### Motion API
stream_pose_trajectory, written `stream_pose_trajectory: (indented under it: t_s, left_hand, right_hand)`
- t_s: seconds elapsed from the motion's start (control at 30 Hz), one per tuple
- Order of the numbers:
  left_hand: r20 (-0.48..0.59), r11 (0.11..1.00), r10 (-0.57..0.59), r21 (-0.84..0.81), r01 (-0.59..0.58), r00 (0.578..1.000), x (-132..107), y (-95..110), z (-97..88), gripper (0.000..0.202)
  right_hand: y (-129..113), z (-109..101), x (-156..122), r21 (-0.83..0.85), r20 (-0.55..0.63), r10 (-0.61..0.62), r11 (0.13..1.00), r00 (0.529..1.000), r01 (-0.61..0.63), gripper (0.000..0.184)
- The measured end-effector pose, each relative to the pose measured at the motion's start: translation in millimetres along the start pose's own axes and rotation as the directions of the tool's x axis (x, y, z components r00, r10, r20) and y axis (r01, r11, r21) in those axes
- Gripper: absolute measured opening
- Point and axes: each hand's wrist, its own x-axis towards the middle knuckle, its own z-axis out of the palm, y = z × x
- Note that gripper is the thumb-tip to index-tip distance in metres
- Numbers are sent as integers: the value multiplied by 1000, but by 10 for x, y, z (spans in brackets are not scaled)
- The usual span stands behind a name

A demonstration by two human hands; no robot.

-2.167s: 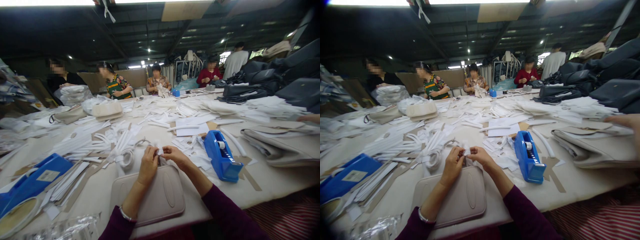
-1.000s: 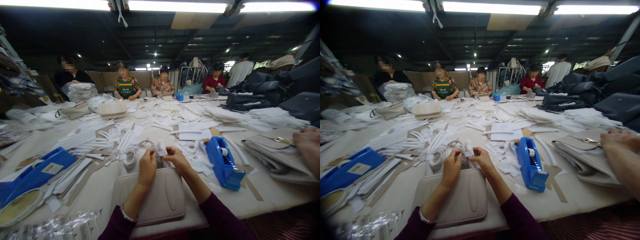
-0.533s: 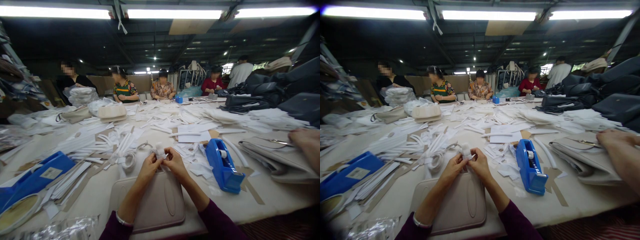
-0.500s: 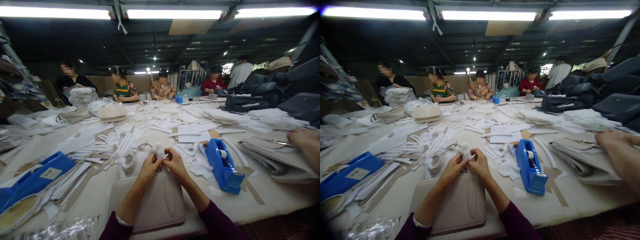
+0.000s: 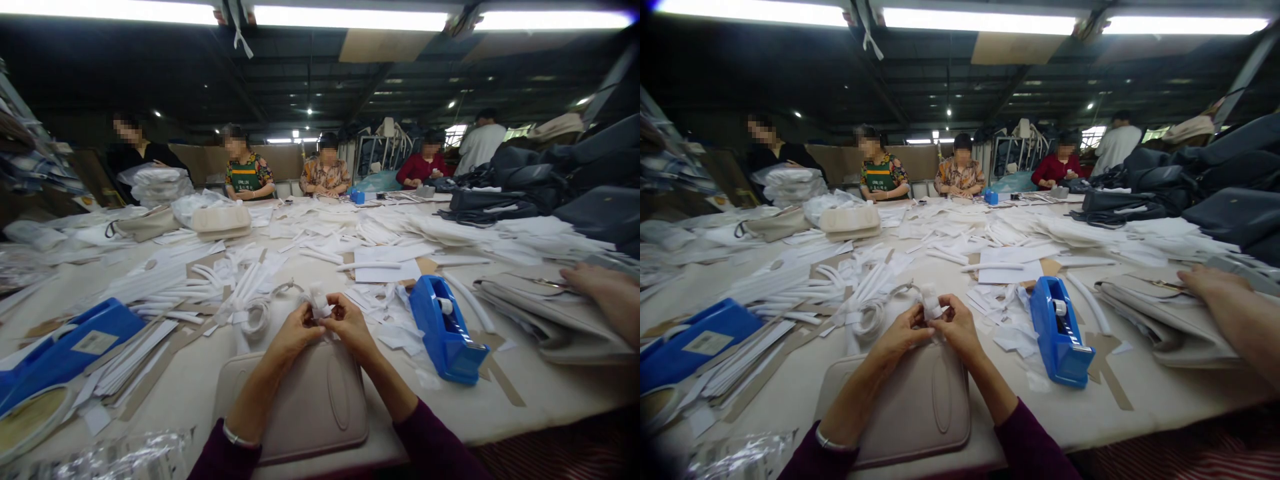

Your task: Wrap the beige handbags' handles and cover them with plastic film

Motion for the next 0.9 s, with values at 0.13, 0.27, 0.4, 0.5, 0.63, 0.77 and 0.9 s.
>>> stream_pose_trajectory:
  t_s: [0.13,0.27,0.4,0.5,0.63,0.77,0.9]
  left_hand:
    - [-91,990,47,135,-35,995,25,-80,66,48]
    - [-133,992,58,116,-42,989,75,-167,136,49]
    - [-100,999,36,14,-35,994,87,-191,171,56]
    - [-74,998,21,-63,-25,997,56,-191,166,63]
    - [-49,991,35,-124,-41,998,16,-199,150,67]
    - [-48,985,81,-150,-87,996,12,-224,166,64]
    - [-124,981,124,-133,-140,984,36,-271,187,56]
  right_hand:
    - [17,-8,-11,-16,-30,-6,1000,1000,5,32]
    - [7,5,-34,-133,-68,-103,987,992,93,23]
    - [52,49,-43,-253,-123,-212,951,969,176,35]
    - [107,75,-55,-331,-67,-308,904,949,270,43]
    - [123,80,-83,-434,33,-377,829,925,354,38]
    - [77,73,-83,-451,71,-403,803,913,389,31]
    - [45,55,-51,-442,88,-410,801,908,405,22]
